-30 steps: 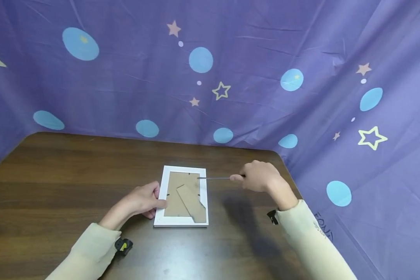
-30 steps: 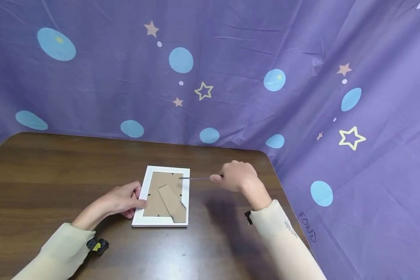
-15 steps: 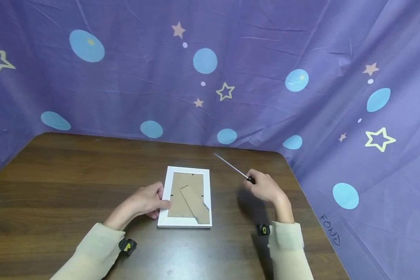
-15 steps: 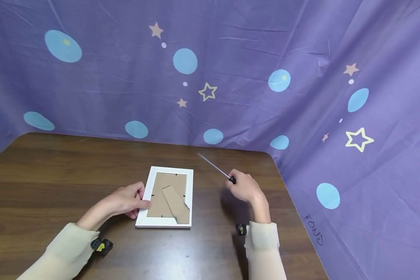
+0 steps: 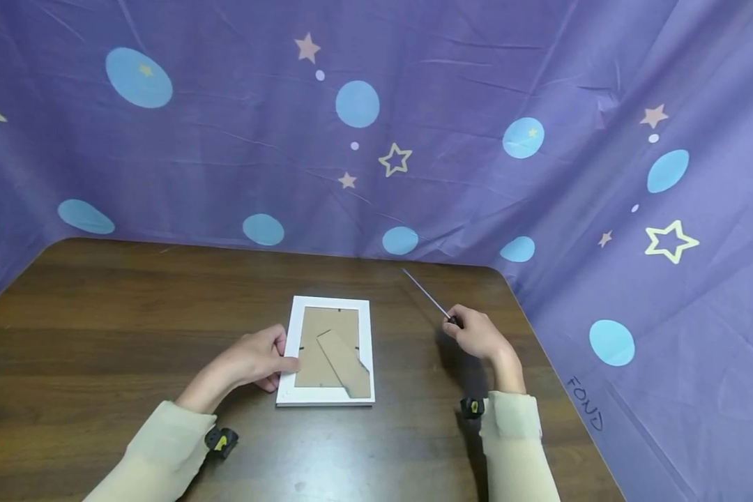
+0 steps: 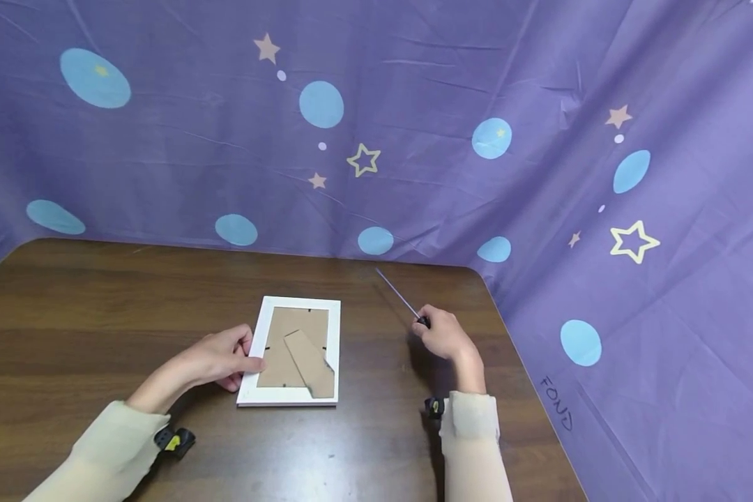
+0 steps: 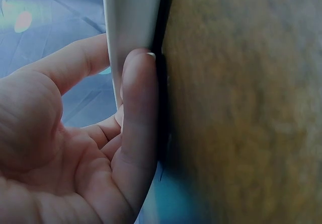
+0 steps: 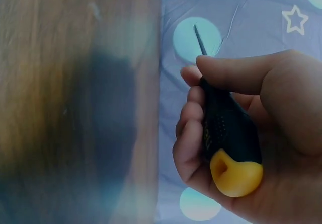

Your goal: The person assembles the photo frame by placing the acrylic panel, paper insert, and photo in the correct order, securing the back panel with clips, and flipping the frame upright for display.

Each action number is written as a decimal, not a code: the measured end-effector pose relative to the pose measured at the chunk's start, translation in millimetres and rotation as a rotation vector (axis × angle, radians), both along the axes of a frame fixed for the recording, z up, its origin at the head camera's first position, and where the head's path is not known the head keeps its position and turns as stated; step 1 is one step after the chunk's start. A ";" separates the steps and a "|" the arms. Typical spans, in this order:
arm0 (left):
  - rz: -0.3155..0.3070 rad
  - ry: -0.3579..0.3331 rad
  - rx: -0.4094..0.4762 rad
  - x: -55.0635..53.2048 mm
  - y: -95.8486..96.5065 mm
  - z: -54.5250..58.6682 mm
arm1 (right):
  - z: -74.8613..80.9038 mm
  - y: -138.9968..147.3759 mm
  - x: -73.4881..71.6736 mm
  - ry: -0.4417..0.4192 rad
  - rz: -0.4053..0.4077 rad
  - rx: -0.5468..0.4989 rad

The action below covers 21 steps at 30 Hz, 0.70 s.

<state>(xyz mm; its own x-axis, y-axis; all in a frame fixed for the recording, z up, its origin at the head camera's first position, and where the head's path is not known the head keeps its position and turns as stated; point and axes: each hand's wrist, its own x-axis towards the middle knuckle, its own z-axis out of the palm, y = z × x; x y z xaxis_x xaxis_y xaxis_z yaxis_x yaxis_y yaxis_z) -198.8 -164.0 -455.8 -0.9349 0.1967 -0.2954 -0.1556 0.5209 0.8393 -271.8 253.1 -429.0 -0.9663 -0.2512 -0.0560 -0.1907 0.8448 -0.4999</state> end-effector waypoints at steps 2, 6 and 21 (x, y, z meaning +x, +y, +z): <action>-0.003 -0.001 0.000 -0.3 -0.3 0.0 | -2.4 3.0 -1.0 -0.014 -0.006 0.007; -0.013 0.002 -0.005 -1.5 -1.0 -0.1 | -6.4 8.0 -2.5 -0.046 -0.019 0.014; -0.014 -0.013 -0.002 -2.2 -1.9 -0.8 | -17.4 12.1 -3.4 -0.064 0.019 0.057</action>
<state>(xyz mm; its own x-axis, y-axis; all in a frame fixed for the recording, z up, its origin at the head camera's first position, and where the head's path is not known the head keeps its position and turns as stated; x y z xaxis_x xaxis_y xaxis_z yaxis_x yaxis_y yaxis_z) -201.0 -165.9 -456.5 -0.9282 0.2089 -0.3079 -0.1591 0.5251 0.8360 -275.2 265.2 -446.4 -0.9555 -0.2638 -0.1323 -0.1760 0.8690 -0.4624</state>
